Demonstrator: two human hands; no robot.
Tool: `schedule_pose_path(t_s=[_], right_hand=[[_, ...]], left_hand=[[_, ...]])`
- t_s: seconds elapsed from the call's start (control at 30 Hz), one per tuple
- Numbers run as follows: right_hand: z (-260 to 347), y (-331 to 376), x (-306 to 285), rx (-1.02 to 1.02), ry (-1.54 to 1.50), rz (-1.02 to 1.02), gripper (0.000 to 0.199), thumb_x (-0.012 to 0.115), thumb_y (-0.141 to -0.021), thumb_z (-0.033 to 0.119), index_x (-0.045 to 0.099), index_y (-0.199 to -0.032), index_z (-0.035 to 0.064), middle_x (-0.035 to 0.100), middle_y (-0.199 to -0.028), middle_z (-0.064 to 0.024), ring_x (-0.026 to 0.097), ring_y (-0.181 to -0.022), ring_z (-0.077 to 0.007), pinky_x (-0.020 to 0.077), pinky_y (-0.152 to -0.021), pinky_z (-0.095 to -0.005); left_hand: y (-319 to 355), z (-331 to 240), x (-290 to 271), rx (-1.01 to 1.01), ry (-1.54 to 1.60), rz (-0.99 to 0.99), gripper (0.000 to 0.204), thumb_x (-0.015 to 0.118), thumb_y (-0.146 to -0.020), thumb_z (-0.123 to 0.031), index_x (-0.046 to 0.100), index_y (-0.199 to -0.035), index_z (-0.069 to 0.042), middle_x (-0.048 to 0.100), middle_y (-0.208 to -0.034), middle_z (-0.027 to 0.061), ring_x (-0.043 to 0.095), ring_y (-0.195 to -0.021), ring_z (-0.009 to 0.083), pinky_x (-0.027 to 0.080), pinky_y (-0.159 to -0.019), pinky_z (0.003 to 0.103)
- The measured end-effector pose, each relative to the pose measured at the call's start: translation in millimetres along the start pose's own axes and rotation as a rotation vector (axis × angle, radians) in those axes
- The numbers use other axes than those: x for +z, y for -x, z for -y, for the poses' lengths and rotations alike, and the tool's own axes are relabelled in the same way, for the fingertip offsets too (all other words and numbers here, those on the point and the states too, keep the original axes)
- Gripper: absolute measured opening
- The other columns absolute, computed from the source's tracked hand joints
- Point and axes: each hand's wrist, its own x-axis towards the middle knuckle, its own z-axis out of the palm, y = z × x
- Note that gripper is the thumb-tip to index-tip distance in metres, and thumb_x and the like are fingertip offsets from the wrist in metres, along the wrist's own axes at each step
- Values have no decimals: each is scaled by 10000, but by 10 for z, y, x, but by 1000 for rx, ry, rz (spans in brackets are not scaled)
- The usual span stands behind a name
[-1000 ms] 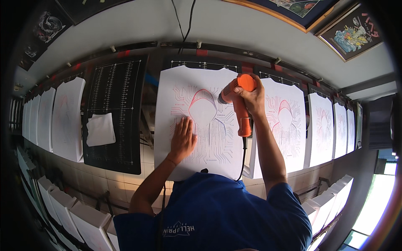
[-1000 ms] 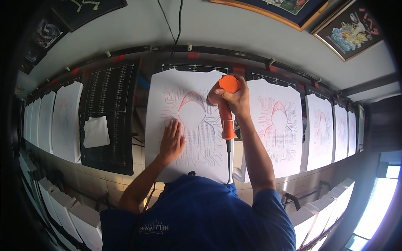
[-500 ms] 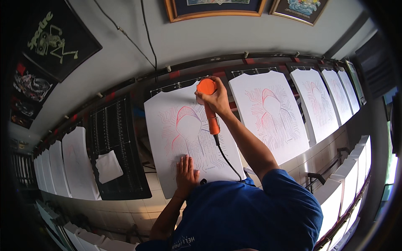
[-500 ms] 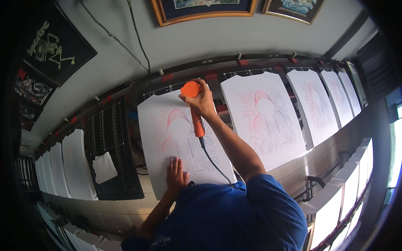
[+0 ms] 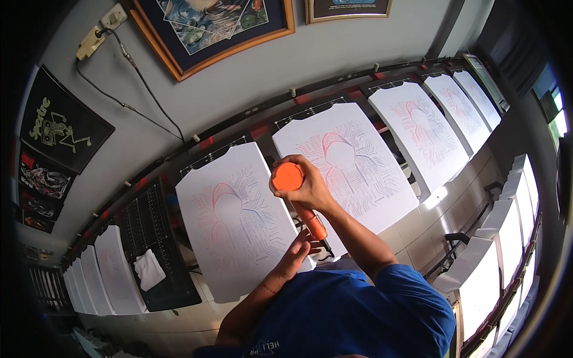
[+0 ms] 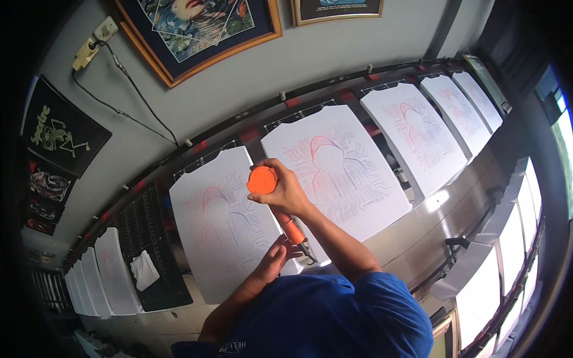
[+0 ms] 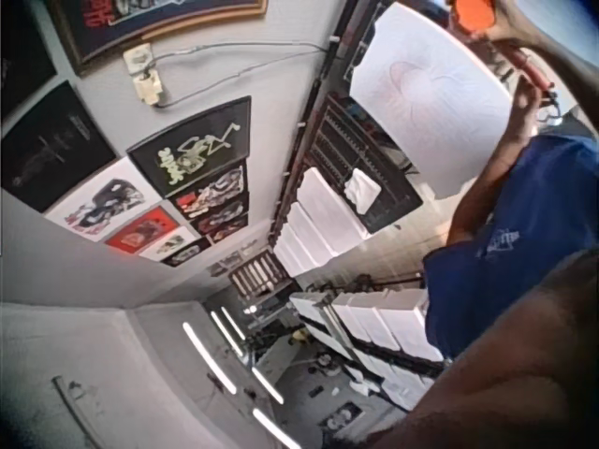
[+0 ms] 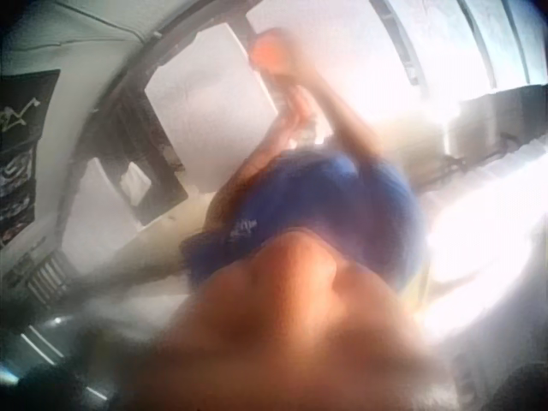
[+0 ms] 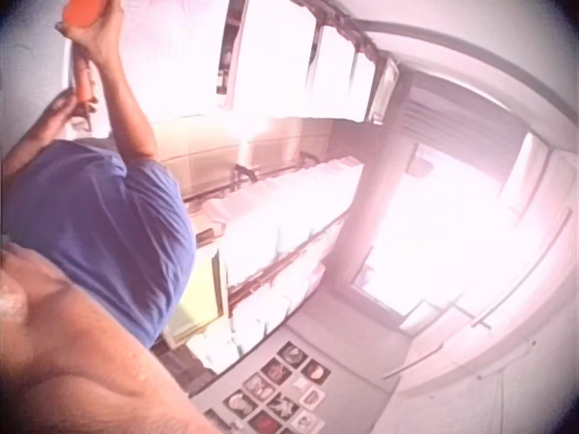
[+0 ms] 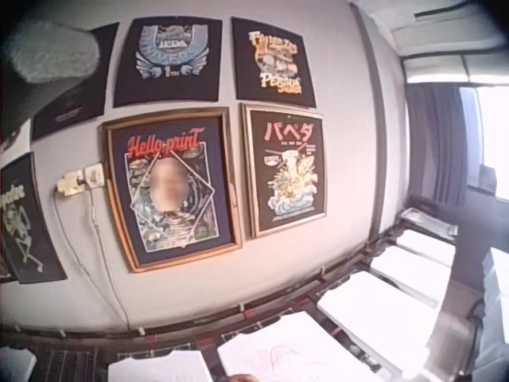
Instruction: The person uses a handheld heat gun to apply heat to a design on a white t-shirt laid flat on a work surface. They move the heat gun across the printed area while occasionally touching the shirt with their left hand. The process is repeated on multiple t-shirts lined up on the table.
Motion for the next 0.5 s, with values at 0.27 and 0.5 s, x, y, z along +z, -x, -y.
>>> schedule_pose_path(t_s=[0.27, 0.5], right_hand=[[78, 669, -1781, 121, -60, -165, 919, 998, -605, 383, 535, -1303, 4, 639, -1305, -146, 596, -1217, -248, 456, -1075, -409], [249, 664, -2429, 45, -87, -52, 859, 989, -625, 295, 523, -1294, 21, 636, -1295, -159, 590, -1237, -265, 449, -1081, -412]], left_hand=[[-1175, 726, 1564, 43, -178, -11, 485, 607, -1016, -337, 445, -1344, -18, 531, -1176, 57, 514, -1014, 131, 453, -938, 325], [-1573, 904, 2193, 195, -444, -157, 393, 589, -1020, -302, 503, -1267, -9, 580, -1101, 82, 569, -1032, 161, 473, -908, 346]])
